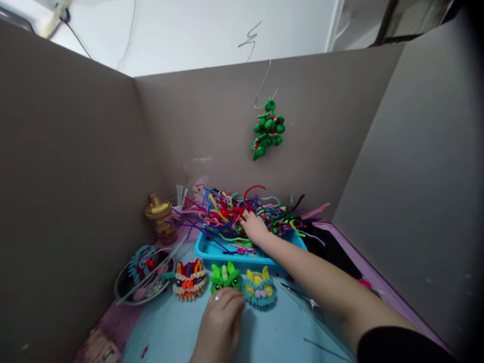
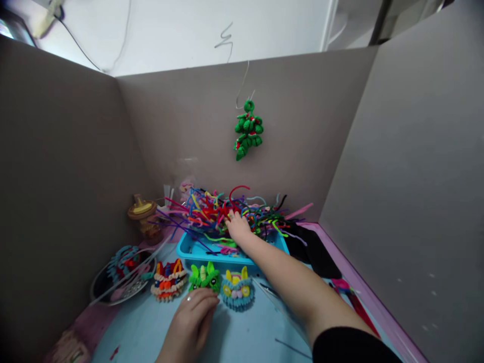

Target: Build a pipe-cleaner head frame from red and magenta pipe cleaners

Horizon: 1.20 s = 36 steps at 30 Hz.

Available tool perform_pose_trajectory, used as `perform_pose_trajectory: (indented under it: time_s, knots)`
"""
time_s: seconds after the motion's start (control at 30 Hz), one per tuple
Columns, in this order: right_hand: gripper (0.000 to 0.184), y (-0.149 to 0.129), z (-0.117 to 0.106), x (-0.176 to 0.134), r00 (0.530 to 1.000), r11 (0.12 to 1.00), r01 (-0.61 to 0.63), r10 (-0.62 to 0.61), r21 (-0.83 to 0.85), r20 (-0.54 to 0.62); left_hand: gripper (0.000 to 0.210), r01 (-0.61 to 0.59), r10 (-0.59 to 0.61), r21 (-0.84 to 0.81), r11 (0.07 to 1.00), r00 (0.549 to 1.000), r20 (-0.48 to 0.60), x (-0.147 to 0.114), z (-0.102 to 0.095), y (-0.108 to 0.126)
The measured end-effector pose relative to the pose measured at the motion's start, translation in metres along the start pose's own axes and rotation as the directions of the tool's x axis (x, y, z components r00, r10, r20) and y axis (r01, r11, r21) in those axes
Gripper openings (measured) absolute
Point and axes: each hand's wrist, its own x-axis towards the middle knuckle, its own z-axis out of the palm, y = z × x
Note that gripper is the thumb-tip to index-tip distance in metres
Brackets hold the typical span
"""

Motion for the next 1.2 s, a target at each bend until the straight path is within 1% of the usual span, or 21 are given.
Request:
perform_pose_trajectory:
  time_s: [0.07,0.1,0.17,0.27,0.37,0.4,0.43,0.47,0.5,0.53,0.57,0.6,0.67,0.7,0.73,0.77,0.83,0.93,1.03,1.13,1.2]
  knots:
    - [0.048,0.003,0.001,-0.012,0.991,0.996,0.076,-0.08,0.037,0.104,0.022,-0.01,0.01,-0.006,1.0,1.0,0.004,0.0,0.0,0.001]
    - [0.053,0.006,0.0,-0.019,0.98,0.992,0.111,-0.121,0.067,0.157,0.022,-0.015,0.015,-0.011,1.0,1.0,0.007,0.001,0.001,0.002]
    - [0.06,0.016,-0.008,-0.037,0.929,0.961,0.172,-0.231,0.215,0.29,0.022,-0.018,0.018,-0.018,1.0,1.0,0.01,0.001,0.001,0.003]
    - [0.055,0.037,-0.035,-0.066,0.872,0.89,0.237,-0.372,0.39,0.319,0.022,-0.005,0.005,-0.024,1.0,1.0,0.011,0.0,0.002,0.003]
    - [0.048,0.061,-0.069,-0.081,0.789,0.783,0.314,-0.529,0.537,0.311,0.021,-0.002,0.003,-0.025,1.0,1.0,0.028,-0.001,0.002,0.002]
    - [0.044,0.069,-0.079,-0.081,0.8,0.768,0.305,-0.528,0.563,0.286,0.022,-0.001,0.002,-0.024,1.0,0.999,0.038,-0.001,0.003,0.002]
    - [0.038,0.077,-0.086,-0.079,0.854,0.784,0.261,-0.459,0.564,0.243,0.022,-0.001,0.002,-0.024,1.0,0.999,0.046,-0.001,0.003,0.002]
    - [0.034,0.084,-0.091,-0.073,0.927,0.824,0.184,-0.327,0.536,0.184,0.022,-0.002,0.003,-0.026,1.0,0.999,0.053,-0.001,0.004,0.002]
    - [0.031,0.089,-0.093,-0.066,0.979,0.866,0.108,-0.177,0.489,0.098,0.022,-0.002,0.004,-0.03,1.0,0.998,0.058,-0.001,0.005,0.003]
    - [0.03,0.092,-0.092,-0.058,0.996,0.901,0.064,-0.084,0.428,0.028,0.022,-0.001,0.003,-0.036,0.999,0.998,0.062,-0.001,0.006,0.003]
    - [0.033,0.093,-0.088,-0.049,0.998,0.928,0.047,-0.033,0.369,-0.046,0.022,-0.002,0.005,-0.042,0.999,0.998,0.066,-0.001,0.007,0.004]
    - [0.041,0.091,-0.081,-0.04,0.997,0.945,0.051,-0.033,0.323,-0.063,0.022,-0.003,0.007,-0.047,0.999,0.998,0.069,-0.001,0.008,0.004]
    - [0.064,0.079,-0.063,-0.024,0.996,0.955,0.068,-0.08,0.29,0.031,0.021,-0.008,0.011,-0.05,0.999,0.997,0.077,-0.003,0.01,0.005]
    - [0.071,0.071,-0.053,-0.018,0.99,0.959,0.085,-0.112,0.27,0.087,0.021,-0.008,0.012,-0.047,0.999,0.997,0.079,-0.003,0.01,0.005]
    - [0.075,0.061,-0.043,-0.013,0.986,0.97,0.094,-0.122,0.224,0.115,0.022,-0.008,0.012,-0.044,0.999,0.997,0.08,-0.004,0.01,0.004]
    - [0.076,0.052,-0.035,-0.01,0.988,0.984,0.075,-0.095,0.163,0.119,0.022,-0.005,0.008,-0.043,0.999,0.997,0.079,-0.005,0.01,0.004]
    - [0.068,0.035,-0.023,-0.007,0.993,0.995,0.049,-0.058,0.087,0.106,0.022,0.002,0.001,-0.044,0.999,0.998,0.07,-0.005,0.01,0.004]
    - [0.053,0.023,-0.024,-0.01,0.998,0.998,0.036,-0.038,0.047,0.048,0.021,0.01,-0.007,-0.049,0.999,0.998,0.055,-0.004,0.008,0.006]
    - [0.051,0.029,-0.039,-0.016,0.999,1.0,0.014,-0.013,0.017,-0.041,0.021,0.019,-0.017,-0.054,0.998,0.999,0.049,-0.003,0.005,0.008]
    - [0.05,0.04,-0.051,-0.021,0.984,0.997,-0.066,0.061,-0.027,-0.165,0.022,0.032,-0.029,-0.06,0.998,0.998,0.048,-0.003,0.003,0.01]
    - [0.049,0.043,-0.047,-0.025,0.967,0.989,-0.144,0.133,-0.039,-0.218,0.021,0.04,-0.037,-0.067,0.997,0.998,0.049,-0.002,0.001,0.011]
